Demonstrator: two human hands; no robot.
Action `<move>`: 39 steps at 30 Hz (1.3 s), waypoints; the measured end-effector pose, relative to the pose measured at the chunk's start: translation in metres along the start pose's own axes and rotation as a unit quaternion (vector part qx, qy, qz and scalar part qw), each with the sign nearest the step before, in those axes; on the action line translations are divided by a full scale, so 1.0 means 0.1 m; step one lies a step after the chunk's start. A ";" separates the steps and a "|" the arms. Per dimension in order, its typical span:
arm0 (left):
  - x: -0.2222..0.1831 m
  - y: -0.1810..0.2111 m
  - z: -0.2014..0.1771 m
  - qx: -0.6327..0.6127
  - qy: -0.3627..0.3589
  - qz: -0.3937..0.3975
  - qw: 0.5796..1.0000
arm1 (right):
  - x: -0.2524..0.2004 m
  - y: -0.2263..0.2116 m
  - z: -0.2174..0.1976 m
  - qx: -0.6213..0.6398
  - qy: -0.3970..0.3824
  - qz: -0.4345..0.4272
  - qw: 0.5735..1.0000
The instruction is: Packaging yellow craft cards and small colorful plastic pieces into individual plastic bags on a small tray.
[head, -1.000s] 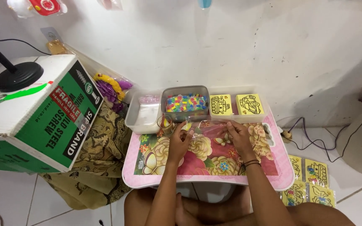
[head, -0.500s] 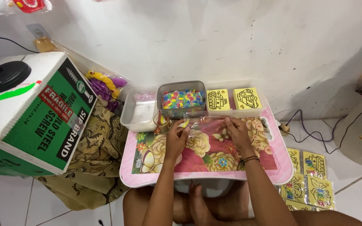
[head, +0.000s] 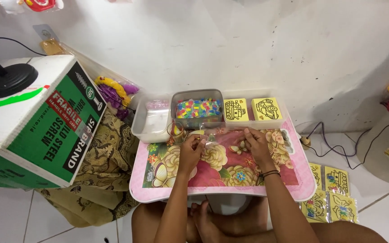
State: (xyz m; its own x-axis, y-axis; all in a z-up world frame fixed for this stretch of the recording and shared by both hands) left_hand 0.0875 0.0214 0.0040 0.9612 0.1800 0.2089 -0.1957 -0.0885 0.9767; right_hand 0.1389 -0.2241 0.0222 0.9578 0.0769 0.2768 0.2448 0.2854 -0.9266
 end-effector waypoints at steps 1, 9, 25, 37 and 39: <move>0.01 0.01 -0.01 0.000 0.000 0.001 1.000 | 0.00 -0.02 0.02 0.000 -0.001 -0.001 1.000; 0.01 -0.01 -0.01 0.007 -0.006 0.005 1.000 | 0.09 0.35 -0.16 0.003 0.003 0.018 1.000; 0.01 0.04 0.01 0.038 -0.007 0.014 0.999 | 0.08 0.27 -0.11 0.010 0.008 0.024 1.000; 0.00 0.05 0.01 0.032 -0.011 0.009 0.999 | 0.05 0.16 -0.06 0.015 0.019 0.026 0.999; -0.02 0.09 0.02 0.027 -0.010 0.010 1.000 | 0.04 0.14 -0.05 0.019 0.026 0.023 0.999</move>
State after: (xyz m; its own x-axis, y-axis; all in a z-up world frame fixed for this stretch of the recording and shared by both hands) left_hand 0.0845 0.0184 0.0128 0.9610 0.1573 0.2276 -0.2054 -0.1456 0.9678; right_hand 0.1470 -0.2249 0.0084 0.9747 0.0405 0.2198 0.1959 0.3186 -0.9274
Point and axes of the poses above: each hand's wrist, its own x-axis towards the middle knuckle, its own z-axis out of the palm, y = z × x, the point moved 8 cm from there along x, towards the middle knuckle, and after that the axes turned 1 degree about x, right-handed, at the moved point
